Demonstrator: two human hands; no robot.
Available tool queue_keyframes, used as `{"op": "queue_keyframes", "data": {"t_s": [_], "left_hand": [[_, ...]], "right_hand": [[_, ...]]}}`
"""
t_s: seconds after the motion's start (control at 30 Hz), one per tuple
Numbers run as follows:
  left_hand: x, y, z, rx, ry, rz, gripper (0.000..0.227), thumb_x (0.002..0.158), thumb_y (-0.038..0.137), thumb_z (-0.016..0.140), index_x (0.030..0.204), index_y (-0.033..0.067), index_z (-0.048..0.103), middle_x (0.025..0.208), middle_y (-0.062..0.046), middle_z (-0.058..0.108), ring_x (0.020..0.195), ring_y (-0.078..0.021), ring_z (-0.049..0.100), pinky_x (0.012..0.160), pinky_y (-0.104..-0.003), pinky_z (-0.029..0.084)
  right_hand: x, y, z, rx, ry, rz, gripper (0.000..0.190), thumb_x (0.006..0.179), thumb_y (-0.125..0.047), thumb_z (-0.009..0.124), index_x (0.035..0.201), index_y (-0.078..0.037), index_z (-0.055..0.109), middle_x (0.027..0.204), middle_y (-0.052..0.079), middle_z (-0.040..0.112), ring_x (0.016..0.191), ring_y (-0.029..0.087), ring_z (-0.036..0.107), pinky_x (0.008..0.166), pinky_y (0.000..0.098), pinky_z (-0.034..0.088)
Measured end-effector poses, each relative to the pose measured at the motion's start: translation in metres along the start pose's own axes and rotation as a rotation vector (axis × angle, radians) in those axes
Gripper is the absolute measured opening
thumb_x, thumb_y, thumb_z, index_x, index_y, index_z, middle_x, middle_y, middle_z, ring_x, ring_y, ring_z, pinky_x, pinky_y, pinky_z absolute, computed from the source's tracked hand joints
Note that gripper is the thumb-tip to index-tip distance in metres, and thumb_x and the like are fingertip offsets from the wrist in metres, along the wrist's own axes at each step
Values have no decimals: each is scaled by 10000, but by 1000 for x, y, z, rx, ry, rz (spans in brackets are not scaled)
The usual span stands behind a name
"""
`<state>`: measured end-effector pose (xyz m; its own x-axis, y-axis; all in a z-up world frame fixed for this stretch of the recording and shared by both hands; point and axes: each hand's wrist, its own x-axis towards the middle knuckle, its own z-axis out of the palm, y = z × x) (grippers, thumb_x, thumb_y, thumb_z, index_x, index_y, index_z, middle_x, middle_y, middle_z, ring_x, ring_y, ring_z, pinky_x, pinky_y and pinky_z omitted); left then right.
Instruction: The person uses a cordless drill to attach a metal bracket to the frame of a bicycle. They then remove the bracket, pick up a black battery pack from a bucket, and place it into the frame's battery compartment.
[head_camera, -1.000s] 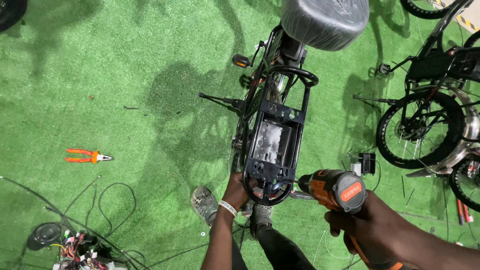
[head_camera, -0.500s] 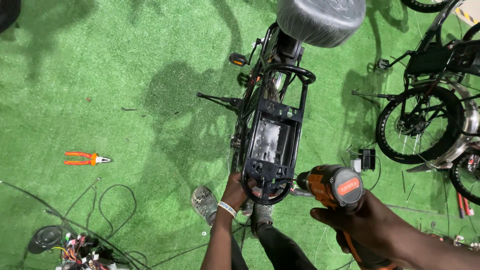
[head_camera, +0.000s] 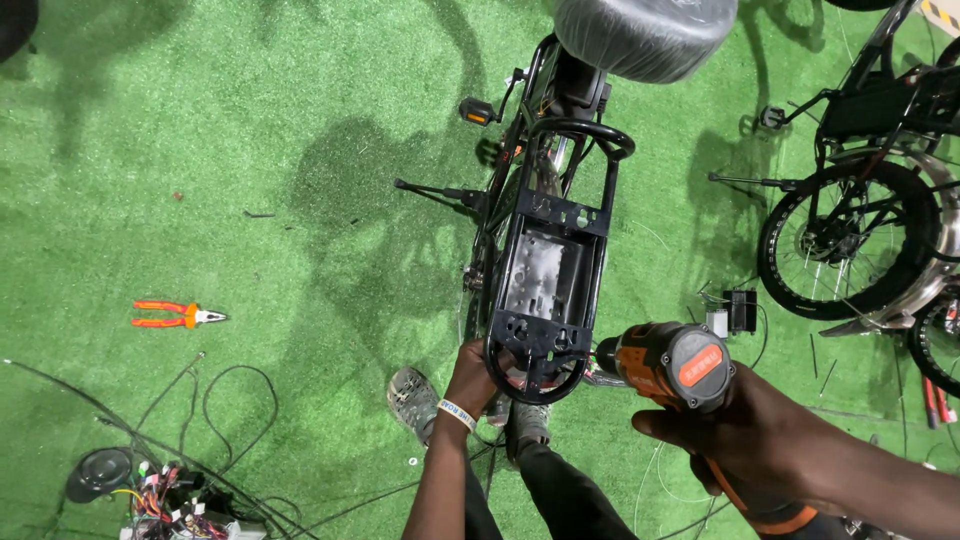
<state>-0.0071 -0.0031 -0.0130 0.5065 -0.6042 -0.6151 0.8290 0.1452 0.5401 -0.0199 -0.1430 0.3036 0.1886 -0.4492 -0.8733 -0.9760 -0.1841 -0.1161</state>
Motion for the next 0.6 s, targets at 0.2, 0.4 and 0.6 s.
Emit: {"op": "queue_keyframes", "data": {"t_s": [0.2,0.4,0.6], "left_hand": [[-2,2,1,-17,4,-13,150,740,122,784,825,12,727,795,-111,718,695,-200,673,521,-352,610],[-4,6,1,88,-7,28,160,756,177,775,852,51,751,843,-87,751,763,-180,688,653,-328,558],[3,-4,-3,90,-4,23,130,743,149,758,833,57,745,820,-73,746,751,-154,674,658,-302,535]], "right_hand": [[-5,-4,-1,94,-24,-8,756,748,-27,752,1416,-300,525,1055,102,813,430,276,452,382,391,444],[-9,-12,-5,-28,-43,64,690,812,-70,759,1416,-334,557,723,206,692,464,280,468,427,385,433],[-10,-11,-5,-23,-28,27,695,788,-47,761,1397,-326,576,862,161,806,447,263,433,404,375,415]]}}
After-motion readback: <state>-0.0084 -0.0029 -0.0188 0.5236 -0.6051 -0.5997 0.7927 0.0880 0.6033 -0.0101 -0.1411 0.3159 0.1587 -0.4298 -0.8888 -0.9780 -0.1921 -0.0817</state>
